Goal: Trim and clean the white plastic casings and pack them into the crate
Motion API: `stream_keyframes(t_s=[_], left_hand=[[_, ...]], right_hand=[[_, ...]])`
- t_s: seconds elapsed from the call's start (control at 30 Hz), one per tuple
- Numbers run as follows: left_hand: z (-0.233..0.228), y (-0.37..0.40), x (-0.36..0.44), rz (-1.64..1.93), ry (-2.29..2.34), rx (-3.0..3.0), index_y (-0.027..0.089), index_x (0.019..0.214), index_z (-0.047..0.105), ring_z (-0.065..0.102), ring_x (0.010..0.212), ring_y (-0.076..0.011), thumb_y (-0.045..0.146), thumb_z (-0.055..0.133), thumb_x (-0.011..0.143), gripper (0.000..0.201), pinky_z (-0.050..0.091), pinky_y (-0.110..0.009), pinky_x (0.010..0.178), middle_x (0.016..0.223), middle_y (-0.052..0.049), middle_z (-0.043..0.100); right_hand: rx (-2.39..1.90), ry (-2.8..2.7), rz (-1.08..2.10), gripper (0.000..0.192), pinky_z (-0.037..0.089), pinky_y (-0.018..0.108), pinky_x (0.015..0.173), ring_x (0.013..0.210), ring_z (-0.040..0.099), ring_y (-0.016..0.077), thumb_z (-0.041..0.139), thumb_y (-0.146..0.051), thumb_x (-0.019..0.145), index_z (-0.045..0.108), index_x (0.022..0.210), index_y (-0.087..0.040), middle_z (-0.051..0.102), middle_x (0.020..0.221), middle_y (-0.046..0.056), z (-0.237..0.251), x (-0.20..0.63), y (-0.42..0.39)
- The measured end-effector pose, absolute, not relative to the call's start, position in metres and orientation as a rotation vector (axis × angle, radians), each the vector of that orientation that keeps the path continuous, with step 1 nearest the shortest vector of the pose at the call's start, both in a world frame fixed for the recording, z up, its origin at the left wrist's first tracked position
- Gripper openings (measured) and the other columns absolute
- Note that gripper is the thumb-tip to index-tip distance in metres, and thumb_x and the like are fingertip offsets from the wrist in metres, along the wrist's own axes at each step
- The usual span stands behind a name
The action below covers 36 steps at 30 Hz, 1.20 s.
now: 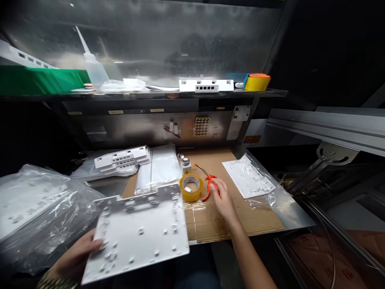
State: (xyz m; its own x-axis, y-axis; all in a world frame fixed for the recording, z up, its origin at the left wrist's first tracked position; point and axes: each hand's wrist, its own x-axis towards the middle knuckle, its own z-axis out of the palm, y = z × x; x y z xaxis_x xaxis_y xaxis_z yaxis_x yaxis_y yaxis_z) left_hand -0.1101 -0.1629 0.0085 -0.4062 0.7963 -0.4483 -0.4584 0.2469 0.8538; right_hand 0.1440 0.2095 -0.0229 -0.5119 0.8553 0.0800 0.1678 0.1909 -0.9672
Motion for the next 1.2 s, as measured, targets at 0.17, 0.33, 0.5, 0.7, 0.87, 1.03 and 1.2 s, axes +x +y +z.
stream_keyframes(t_s=[0.17,0.33,0.5,0.7,0.87,1.03,1.2], left_hand=[[0.024,-0.049,-0.117,1.132,1.503,0.885,0.014,0.078,0.076,0.074,0.072,-0.0318,0.073,0.088,0.055,0.064,0.061,-0.043,0.067,0.076,-0.015,0.076],[0.002,0.018,-0.121,1.256,1.862,1.136,0.020,0.087,0.072,0.069,0.084,-0.0303,0.072,0.060,0.087,0.053,0.059,-0.047,0.079,0.088,-0.012,0.073],[-0.029,0.053,-0.130,1.322,2.219,1.447,0.023,0.103,0.065,0.050,0.130,-0.0390,0.044,0.070,0.086,0.027,0.037,-0.058,0.115,0.126,-0.016,0.066],[-0.037,0.062,-0.137,1.246,2.356,1.512,0.024,0.111,0.058,0.065,0.111,-0.0340,0.036,0.048,0.100,0.020,0.046,-0.049,0.099,0.113,-0.015,0.074],[-0.014,0.063,-0.153,1.254,2.358,1.355,0.025,0.116,0.048,0.072,0.099,-0.0297,0.035,0.058,0.096,0.024,0.049,-0.041,0.084,0.105,-0.008,0.080],[-0.008,0.072,-0.178,1.269,2.171,1.196,0.022,0.100,0.051,0.073,0.079,-0.0238,0.037,0.082,0.081,0.039,0.055,-0.037,0.076,0.077,0.000,0.075],[-0.012,0.077,-0.187,1.230,2.059,1.210,0.016,0.101,0.064,0.069,0.078,-0.0174,0.033,0.072,0.094,0.021,0.060,-0.036,0.074,0.091,-0.002,0.070]], right_hand=[[-0.797,-1.411,2.156,0.061,0.055,0.053,0.104,0.120,0.071,0.0345,0.067,-0.069,0.088,0.075,0.116,-0.016,0.079,0.112,0.017,-0.017,0.169,0.149],[-0.941,-0.798,2.144,0.053,0.059,0.053,0.101,0.116,0.074,0.0351,0.079,-0.057,0.083,0.074,0.117,-0.017,0.081,0.113,0.014,-0.026,0.191,0.154],[-0.928,-0.714,1.860,0.060,0.056,0.051,0.109,0.126,0.069,0.0316,0.073,-0.056,0.090,0.064,0.138,-0.022,0.075,0.132,0.010,-0.019,0.205,0.170],[-0.890,-0.683,1.786,0.064,0.053,0.048,0.113,0.128,0.068,0.0291,0.073,-0.054,0.092,0.059,0.146,-0.023,0.072,0.137,0.009,-0.007,0.208,0.166],[-0.912,-0.727,1.753,0.066,0.055,0.049,0.110,0.125,0.069,0.0295,0.073,-0.055,0.091,0.059,0.146,-0.023,0.071,0.138,0.010,-0.013,0.208,0.167],[-0.971,-0.797,1.644,0.068,0.059,0.046,0.102,0.116,0.073,0.0305,0.077,-0.057,0.087,0.063,0.141,-0.018,0.077,0.124,0.012,-0.027,0.189,0.156],[-0.990,-1.190,1.469,0.060,0.060,0.040,0.094,0.111,0.073,0.0311,0.070,-0.065,0.089,0.071,0.124,-0.015,0.078,0.117,0.015,-0.028,0.147,0.122]])
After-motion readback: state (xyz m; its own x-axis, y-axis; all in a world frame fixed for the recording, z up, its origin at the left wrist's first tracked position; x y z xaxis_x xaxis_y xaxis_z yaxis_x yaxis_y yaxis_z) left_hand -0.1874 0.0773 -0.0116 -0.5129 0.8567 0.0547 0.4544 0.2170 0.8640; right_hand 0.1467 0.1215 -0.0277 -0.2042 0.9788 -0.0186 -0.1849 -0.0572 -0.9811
